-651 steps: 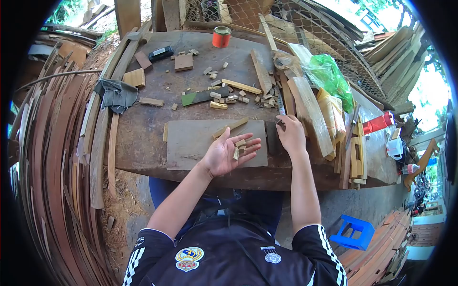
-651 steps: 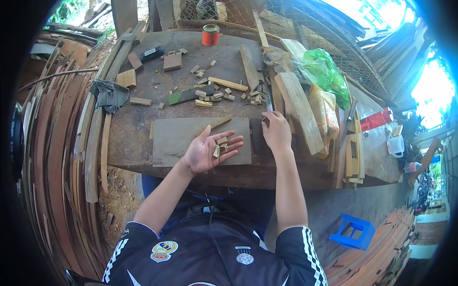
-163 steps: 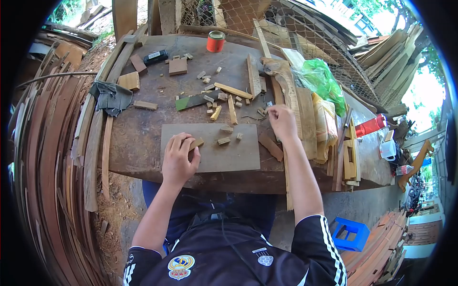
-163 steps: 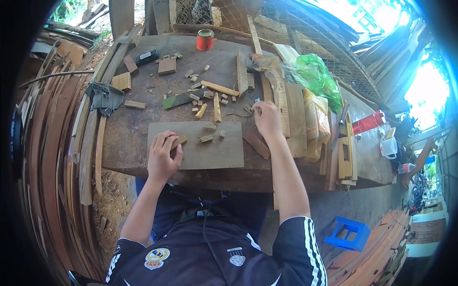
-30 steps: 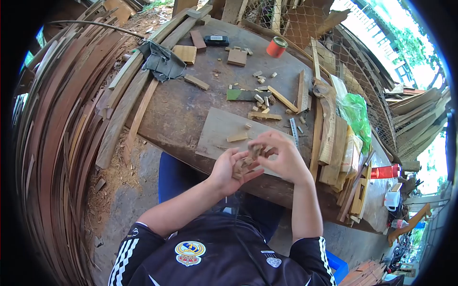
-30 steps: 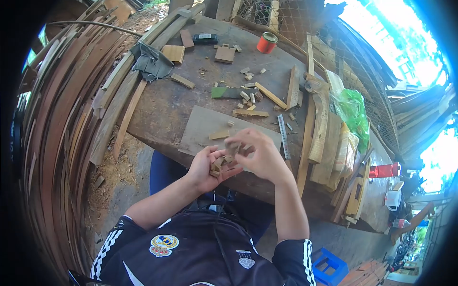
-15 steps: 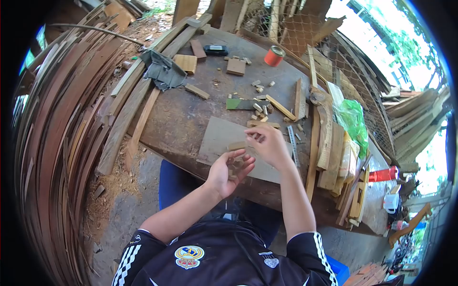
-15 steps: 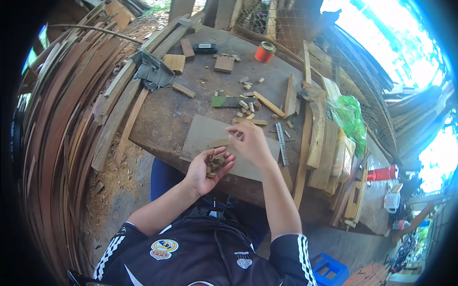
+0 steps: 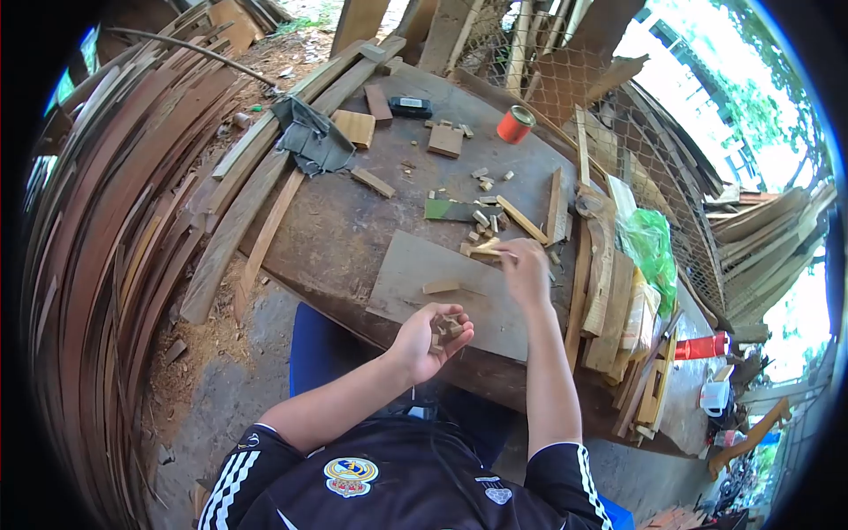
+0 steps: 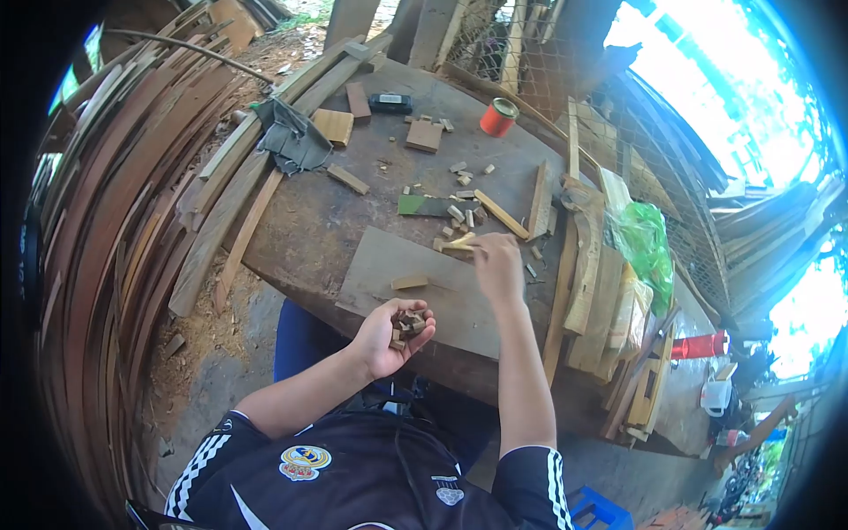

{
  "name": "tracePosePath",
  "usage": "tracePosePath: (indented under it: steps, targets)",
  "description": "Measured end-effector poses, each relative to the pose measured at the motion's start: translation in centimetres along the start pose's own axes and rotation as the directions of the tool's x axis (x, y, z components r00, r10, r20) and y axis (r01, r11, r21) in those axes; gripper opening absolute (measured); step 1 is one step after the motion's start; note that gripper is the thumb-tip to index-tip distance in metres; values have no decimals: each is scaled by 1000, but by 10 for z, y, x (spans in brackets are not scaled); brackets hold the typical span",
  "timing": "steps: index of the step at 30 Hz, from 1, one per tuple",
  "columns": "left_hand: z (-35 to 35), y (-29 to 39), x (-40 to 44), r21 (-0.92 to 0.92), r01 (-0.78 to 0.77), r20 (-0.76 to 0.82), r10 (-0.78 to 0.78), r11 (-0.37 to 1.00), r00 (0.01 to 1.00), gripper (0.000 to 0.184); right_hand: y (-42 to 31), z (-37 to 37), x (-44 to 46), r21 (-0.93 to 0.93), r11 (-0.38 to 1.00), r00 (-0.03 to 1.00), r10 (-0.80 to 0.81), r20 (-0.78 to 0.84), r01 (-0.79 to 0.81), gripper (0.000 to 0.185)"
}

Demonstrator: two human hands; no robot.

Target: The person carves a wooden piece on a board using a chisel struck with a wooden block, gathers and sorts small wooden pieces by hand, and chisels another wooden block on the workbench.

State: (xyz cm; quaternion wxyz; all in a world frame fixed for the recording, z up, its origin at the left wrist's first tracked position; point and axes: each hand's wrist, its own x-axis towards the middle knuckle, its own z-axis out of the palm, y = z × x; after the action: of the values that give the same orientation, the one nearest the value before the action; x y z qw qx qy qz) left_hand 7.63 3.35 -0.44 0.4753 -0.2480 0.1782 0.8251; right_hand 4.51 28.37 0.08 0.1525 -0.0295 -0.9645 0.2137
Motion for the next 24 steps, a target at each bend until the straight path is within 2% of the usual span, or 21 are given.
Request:
tracePosePath:
  steps: [1,4,5,8,9,12,13,14,16,19,21,24]
  targets:
    - [-2,1,-2,9,-1,0,1,1000,1000,16,0,-4,-1,2,1000,993,29,-118,-29,18]
    - [1,2,-9,56,-12,-25,13,998,1000,15,6,-20,3,138,979,985,162,-63,-152,22]
    - [3,2,-10,80,-14,-34,17,997,999,15,3,-27,4,113,983,987,134,92,-144,24]
    - [0,2,-6,119,-4,-27,7,993,1000,15,0,-19,7,35,995,966,77,248,-88,27]
    - [-1,2,-6,125,5,-23,-2,992,1000,15,0,-21,9,-14,990,946,137,295,-139,27]
    - [-4,6,-12,131,2,-31,2,991,1000,15,9,-28,11,-60,996,965,75,252,-62,27]
    - [-3,7,-17,131,-4,-45,10,991,999,14,15,-29,12,104,968,960,205,189,-227,24]
    - [-3,8,-20,131,-7,-62,15,991,998,14,21,-35,15,25,972,969,228,94,-232,28]
    - [-7,11,-20,130,-19,-63,27,991,998,14,36,-35,17,-147,961,950,194,-244,-234,31]
    - [-6,13,-17,134,-18,-41,23,991,999,13,28,-21,23,-24,986,968,155,-198,-163,50]
    - [-3,13,-15,134,-14,-36,19,991,999,13,-5,-11,32,328,920,976,183,118,-212,69]
    - [0,13,-17,138,-22,-45,28,990,999,13,6,16,47,32,994,953,-111,283,106,87]
